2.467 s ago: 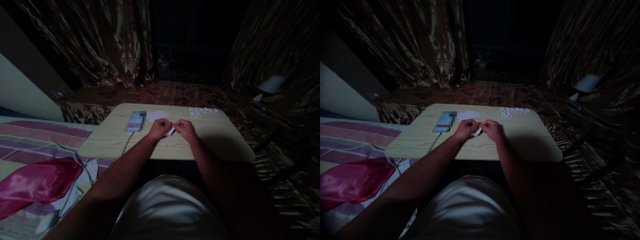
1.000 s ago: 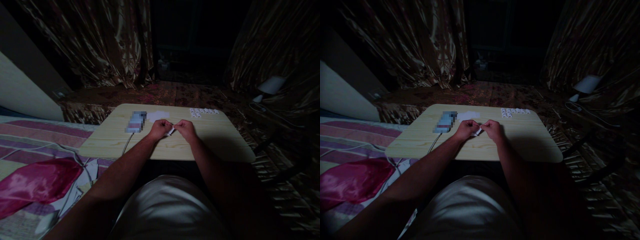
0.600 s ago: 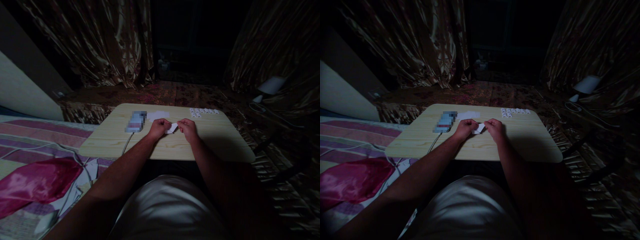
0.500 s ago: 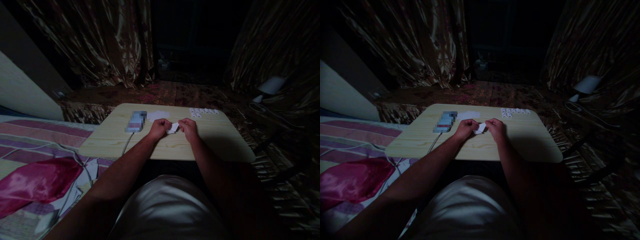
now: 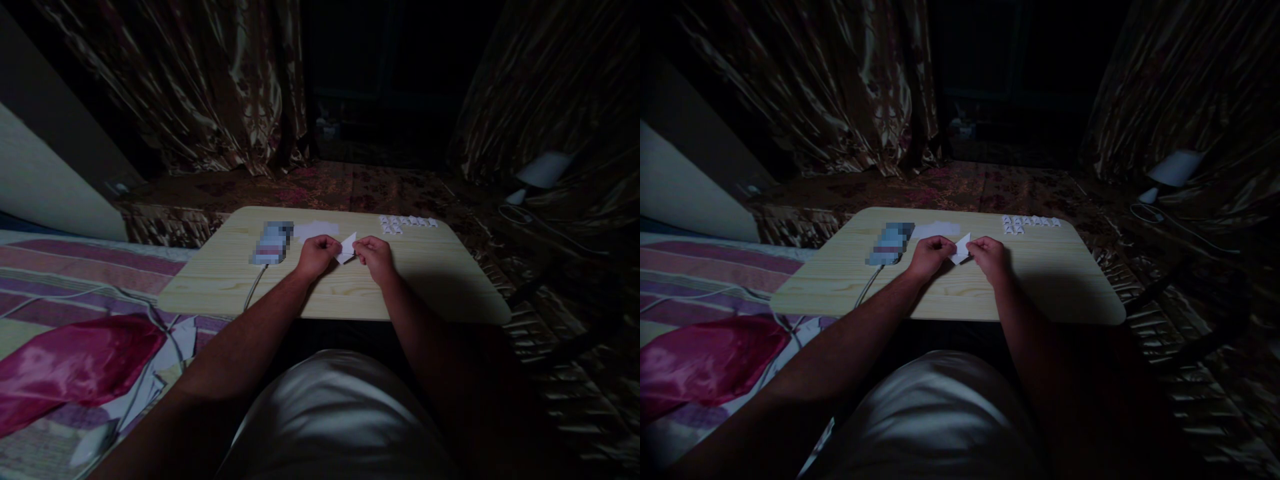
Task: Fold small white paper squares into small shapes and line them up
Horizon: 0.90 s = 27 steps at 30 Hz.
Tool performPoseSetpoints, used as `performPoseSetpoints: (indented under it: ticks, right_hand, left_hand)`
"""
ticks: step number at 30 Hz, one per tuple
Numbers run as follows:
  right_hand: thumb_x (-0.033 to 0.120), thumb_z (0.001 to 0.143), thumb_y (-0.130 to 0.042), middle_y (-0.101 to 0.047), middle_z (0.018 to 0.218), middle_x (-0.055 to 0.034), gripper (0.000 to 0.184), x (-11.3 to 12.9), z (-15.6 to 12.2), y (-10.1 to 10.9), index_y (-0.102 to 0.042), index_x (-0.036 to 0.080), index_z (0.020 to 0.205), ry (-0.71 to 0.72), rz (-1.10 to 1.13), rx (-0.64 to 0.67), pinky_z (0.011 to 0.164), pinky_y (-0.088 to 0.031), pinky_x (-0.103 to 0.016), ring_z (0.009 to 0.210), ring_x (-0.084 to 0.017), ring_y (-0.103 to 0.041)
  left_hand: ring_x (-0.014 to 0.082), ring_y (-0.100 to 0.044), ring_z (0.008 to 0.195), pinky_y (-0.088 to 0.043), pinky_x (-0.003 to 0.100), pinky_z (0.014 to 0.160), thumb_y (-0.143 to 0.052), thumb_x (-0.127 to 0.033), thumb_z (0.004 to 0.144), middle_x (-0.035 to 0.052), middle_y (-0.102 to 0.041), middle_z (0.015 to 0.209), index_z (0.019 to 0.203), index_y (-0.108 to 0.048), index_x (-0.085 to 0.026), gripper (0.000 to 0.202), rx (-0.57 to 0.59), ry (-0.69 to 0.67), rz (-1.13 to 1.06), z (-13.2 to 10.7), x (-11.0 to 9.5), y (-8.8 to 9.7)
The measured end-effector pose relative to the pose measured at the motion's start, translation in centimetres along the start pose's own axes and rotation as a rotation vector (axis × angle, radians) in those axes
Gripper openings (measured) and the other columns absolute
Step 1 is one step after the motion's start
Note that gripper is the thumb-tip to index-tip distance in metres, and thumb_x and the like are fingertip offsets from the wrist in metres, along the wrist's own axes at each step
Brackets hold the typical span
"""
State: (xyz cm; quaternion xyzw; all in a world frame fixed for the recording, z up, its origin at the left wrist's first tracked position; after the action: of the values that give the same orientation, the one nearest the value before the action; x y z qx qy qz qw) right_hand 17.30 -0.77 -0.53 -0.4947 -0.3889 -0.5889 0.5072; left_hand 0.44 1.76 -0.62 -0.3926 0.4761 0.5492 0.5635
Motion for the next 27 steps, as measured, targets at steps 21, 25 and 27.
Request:
performPoseSetpoints:
  ticks: [21,25,27]
  right_hand:
    - [0.036,0.068,-0.07,-0.056,0.052,0.0038,0.02,-0.21,-0.19,-0.21,-0.063,0.018,0.067,0.026,-0.02,0.035,0.039,-0.026,-0.022,0.041,-0.007,-0.04]
    - [0.035,0.069,-0.07,-0.056,0.052,0.0039,0.019,-0.23,-0.2,-0.2,-0.062,0.018,0.067,0.024,-0.016,0.038,0.039,-0.026,-0.022,0.041,-0.007,-0.04]
    - [0.034,0.069,-0.07,-0.056,0.051,0.004,0.018,-0.18,-0.25,-0.2,-0.062,0.018,0.067,0.029,-0.017,0.044,0.039,-0.026,-0.022,0.041,-0.007,-0.04]
  left_hand:
    - [0.0133,-0.059,0.056,-0.042,0.023,0.053,-0.069,-0.039,0.074,0.004,-0.069,0.065,0.075,-0.069,-0.014,0.024,0.033,-0.104,0.104,-0.48,0.19,-0.4]
    - [0.0133,-0.059,0.057,-0.043,0.023,0.054,-0.068,-0.039,0.074,0.0038,-0.069,0.066,0.075,-0.07,-0.014,0.024,0.031,-0.128,0.135,-0.54,0.14,-0.41]
    - [0.0133,-0.059,0.057,-0.043,0.023,0.054,-0.068,-0.039,0.074,0.0038,-0.069,0.066,0.075,-0.07,-0.014,0.024,0.03,-0.14,0.157,-0.57,0.07,-0.42]
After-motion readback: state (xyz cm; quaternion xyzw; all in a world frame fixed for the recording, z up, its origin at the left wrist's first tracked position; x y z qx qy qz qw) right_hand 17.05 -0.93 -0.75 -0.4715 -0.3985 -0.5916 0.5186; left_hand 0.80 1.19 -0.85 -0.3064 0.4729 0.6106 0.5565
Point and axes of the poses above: each hand's wrist, its own z-axis towards the middle knuckle, its own y-axis out of the back of the hand, x = y × z, the point moved 1 cm from there along z, towards the middle knuckle
